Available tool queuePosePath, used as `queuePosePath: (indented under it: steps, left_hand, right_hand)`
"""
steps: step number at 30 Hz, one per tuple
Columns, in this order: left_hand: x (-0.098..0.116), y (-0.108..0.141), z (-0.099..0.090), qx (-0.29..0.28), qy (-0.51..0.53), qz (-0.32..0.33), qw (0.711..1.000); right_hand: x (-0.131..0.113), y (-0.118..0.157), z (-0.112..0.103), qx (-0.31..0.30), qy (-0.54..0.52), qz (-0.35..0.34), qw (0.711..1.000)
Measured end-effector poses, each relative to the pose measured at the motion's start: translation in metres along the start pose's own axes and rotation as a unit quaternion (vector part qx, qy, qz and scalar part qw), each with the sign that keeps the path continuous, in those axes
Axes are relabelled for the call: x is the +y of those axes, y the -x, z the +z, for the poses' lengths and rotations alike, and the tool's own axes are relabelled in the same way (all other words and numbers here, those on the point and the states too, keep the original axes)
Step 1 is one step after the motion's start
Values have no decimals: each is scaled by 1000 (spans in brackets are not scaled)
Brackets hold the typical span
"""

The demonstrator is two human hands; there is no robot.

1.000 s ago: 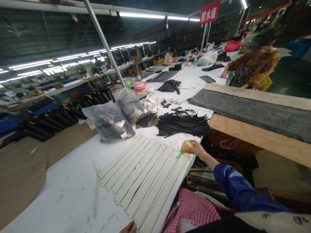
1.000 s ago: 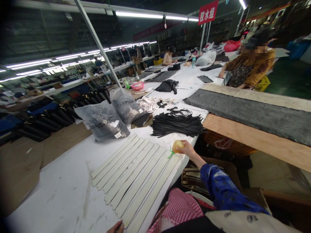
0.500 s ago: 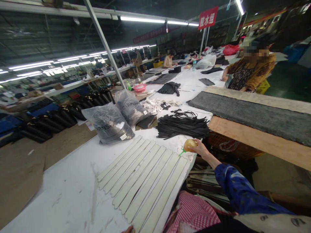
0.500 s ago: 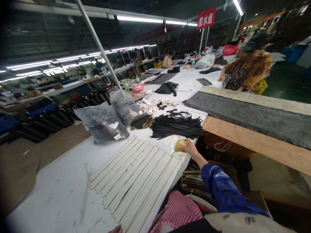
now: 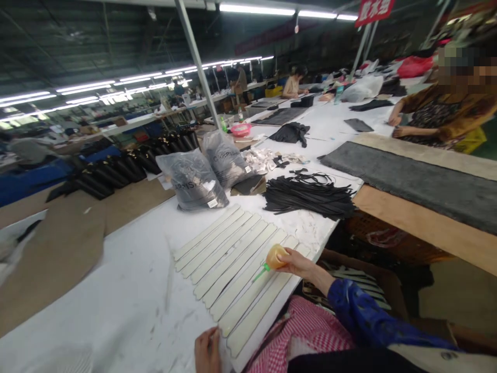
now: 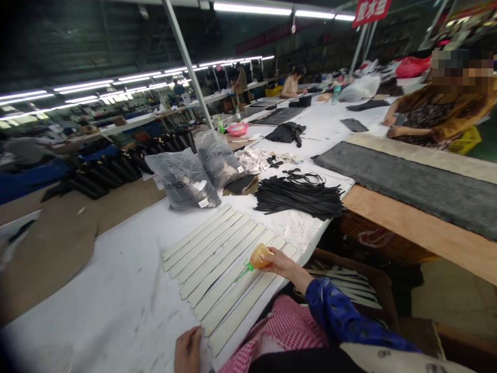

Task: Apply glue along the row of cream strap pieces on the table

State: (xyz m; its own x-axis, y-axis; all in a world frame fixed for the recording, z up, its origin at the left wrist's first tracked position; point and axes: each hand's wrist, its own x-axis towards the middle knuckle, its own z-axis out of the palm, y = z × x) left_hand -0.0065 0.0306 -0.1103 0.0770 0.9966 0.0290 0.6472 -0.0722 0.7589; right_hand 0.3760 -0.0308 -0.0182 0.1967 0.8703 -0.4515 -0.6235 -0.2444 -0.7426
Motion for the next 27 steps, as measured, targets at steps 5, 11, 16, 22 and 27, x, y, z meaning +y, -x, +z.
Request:
queuePosePath:
  steps: [5, 11, 16, 22, 27]
  left_hand:
    - [18, 5, -14, 36, 35, -25, 998]
    - [10, -13, -12, 38, 40, -21, 998]
    - [11, -33, -7, 9, 59, -17, 998]
    - [12, -38, 0, -7, 46, -17, 999]
    - [10, -37, 2, -10, 28, -16, 999]
  right_hand:
    - [40, -22, 79, -52, 34, 7, 998]
    - [69, -46, 119, -50, 124, 2, 991]
    - [81, -53, 128, -51, 151, -16, 987]
    - [91, -57, 130, -48, 158, -32, 986]
    - [84, -58, 122, -32, 169, -40, 984]
